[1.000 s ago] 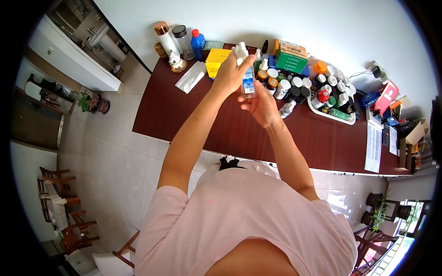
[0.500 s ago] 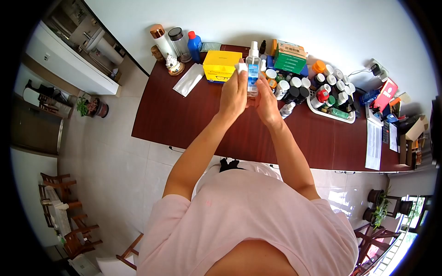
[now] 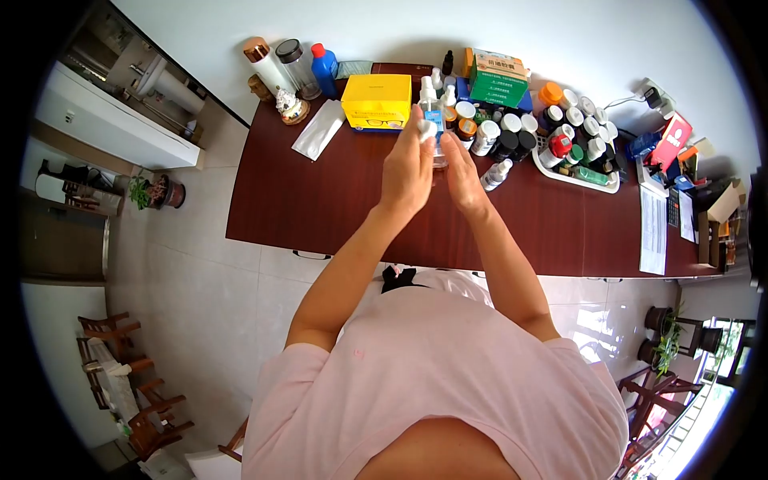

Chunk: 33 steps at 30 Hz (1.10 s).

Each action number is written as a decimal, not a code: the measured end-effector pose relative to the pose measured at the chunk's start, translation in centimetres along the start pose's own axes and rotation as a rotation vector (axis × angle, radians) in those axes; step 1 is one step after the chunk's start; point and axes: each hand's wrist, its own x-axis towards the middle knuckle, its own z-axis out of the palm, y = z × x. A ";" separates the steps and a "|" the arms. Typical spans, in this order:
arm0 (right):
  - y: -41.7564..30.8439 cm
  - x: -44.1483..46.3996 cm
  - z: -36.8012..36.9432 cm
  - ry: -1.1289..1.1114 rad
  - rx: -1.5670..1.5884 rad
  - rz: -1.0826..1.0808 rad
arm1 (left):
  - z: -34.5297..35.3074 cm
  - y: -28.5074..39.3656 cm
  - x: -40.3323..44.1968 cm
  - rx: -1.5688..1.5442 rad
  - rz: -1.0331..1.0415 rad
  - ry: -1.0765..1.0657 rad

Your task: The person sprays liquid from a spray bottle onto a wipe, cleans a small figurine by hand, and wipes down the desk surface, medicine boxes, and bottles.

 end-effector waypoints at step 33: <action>12.3 -4.3 -12.9 0.540 -0.690 0.173 | 8.7 -9.1 -0.9 -0.482 -0.699 -0.511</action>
